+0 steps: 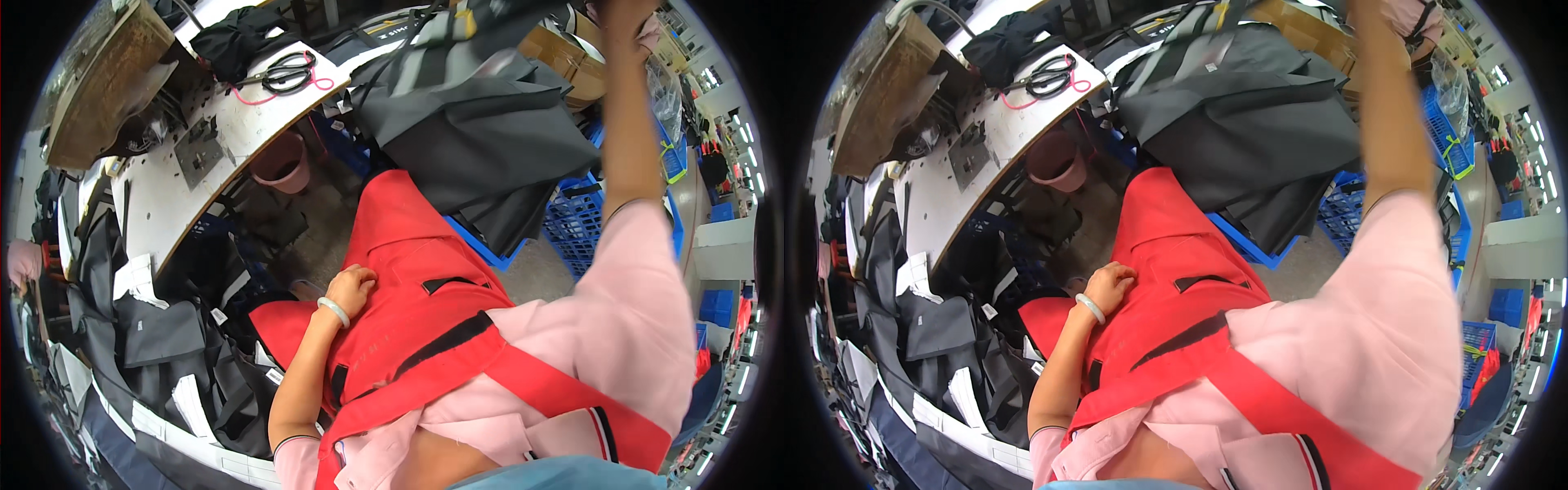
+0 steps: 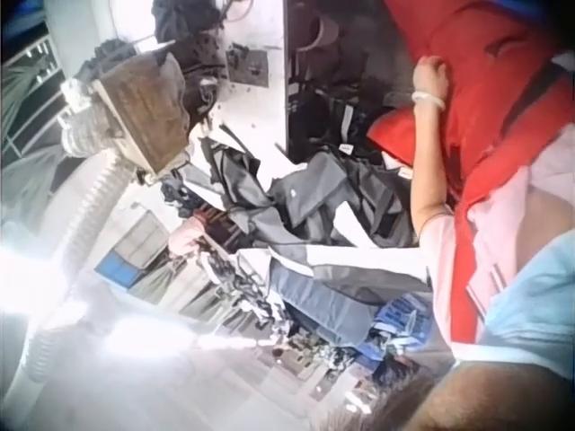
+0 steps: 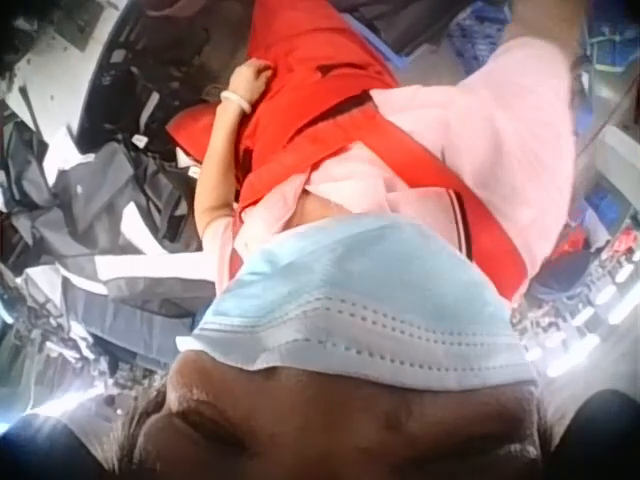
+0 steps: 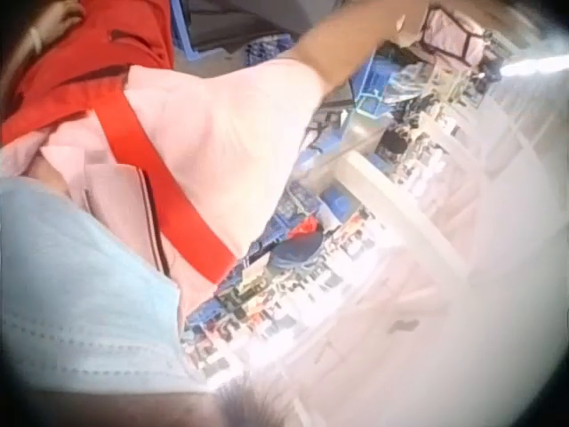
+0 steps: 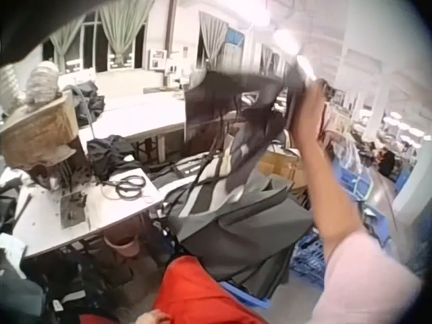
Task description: Sewing fabric components together using an industrial sewing machine to manufacture bags.
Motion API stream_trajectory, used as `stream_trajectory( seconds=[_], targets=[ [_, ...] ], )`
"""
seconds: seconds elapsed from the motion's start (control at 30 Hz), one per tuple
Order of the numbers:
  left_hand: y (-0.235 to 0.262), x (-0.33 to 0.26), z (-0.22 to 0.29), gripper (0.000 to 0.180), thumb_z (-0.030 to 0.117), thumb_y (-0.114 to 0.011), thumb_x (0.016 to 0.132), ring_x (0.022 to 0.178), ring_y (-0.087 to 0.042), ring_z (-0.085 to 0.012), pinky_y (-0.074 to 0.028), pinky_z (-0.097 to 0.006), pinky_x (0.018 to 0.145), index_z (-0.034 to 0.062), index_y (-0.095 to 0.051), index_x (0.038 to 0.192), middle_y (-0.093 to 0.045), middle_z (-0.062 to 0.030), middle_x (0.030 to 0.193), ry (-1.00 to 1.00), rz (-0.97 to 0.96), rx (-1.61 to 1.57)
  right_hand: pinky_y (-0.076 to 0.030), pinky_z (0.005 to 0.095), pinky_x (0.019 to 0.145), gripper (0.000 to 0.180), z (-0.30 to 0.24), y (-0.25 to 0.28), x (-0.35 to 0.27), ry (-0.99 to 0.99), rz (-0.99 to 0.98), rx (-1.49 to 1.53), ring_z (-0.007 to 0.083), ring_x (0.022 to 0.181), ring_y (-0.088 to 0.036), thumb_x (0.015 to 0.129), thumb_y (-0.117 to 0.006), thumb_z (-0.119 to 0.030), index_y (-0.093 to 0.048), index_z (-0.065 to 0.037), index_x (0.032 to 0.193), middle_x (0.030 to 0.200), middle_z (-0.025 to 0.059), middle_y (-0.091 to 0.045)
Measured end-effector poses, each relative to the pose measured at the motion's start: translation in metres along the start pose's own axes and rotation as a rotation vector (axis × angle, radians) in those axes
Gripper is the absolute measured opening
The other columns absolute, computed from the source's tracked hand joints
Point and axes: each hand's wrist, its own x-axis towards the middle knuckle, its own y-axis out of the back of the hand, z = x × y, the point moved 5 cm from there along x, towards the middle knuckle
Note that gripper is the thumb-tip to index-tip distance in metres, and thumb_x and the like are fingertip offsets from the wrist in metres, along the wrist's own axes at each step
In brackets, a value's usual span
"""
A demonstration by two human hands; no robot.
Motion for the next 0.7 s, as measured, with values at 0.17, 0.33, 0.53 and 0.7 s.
stream_trajectory(
  seconds=[0.17, 0.33, 0.53, 0.7],
  targets=[
    [-0.015, -0.019, -0.028, 0.014, 0.010, -0.063, 0.083, 0.086, -0.064, -0.0327, -0.050, -0.037, 0.077, 0.0025, -0.070, 0.093, -0.065, -0.0153, 0.091, 0.087, -0.033, -0.015, -0.047, 0.0372, 0.078, 0.023, -0.083, 0.175, -0.349, -1.091, -1.082, 0.782, 0.0263, 0.082, -0.059, 0.100, -0.040, -0.019, -0.051, 0.000, 0.093, 0.084, 0.0156, -0.056],
    [-0.023, -0.050, -0.078, 0.014, 0.010, -0.063, 0.082, 0.087, -0.066, -0.0312, -0.051, -0.036, 0.079, 0.0019, -0.070, 0.091, -0.068, -0.0171, 0.090, 0.236, 0.041, -0.177, -0.041, 0.0234, 0.045, 0.030, -0.125, 0.217, -0.382, -1.476, -1.468, 0.986, 0.0105, 0.049, -0.050, 0.102, -0.039, -0.030, -0.056, -0.006, 0.102, 0.080, 0.0035, -0.056],
    [-0.029, -0.034, -0.074, 0.016, 0.009, -0.060, 0.085, 0.089, -0.065, -0.0317, -0.050, -0.036, 0.079, 0.0020, -0.068, 0.097, -0.067, -0.0177, 0.096, 0.291, 0.037, -0.113, -0.048, 0.0264, 0.058, 0.038, -0.132, 0.186, -0.342, -1.862, -1.612, 1.341, 0.0152, 0.069, -0.060, 0.101, -0.044, -0.040, -0.054, -0.006, 0.115, 0.096, 0.0059, -0.060],
    [-0.032, -0.041, -0.081, 0.015, 0.009, -0.059, 0.085, 0.088, -0.064, -0.0315, -0.050, -0.036, 0.079, 0.0022, -0.068, 0.097, -0.066, -0.0174, 0.096, 0.313, 0.027, -0.158, -0.048, 0.0253, 0.067, 0.040, -0.136, 0.168, -0.333, -1.527, -1.901, 1.415, 0.0131, 0.078, -0.061, 0.098, -0.051, -0.041, -0.055, -0.010, 0.123, 0.106, 0.0023, -0.061]
  ],
)
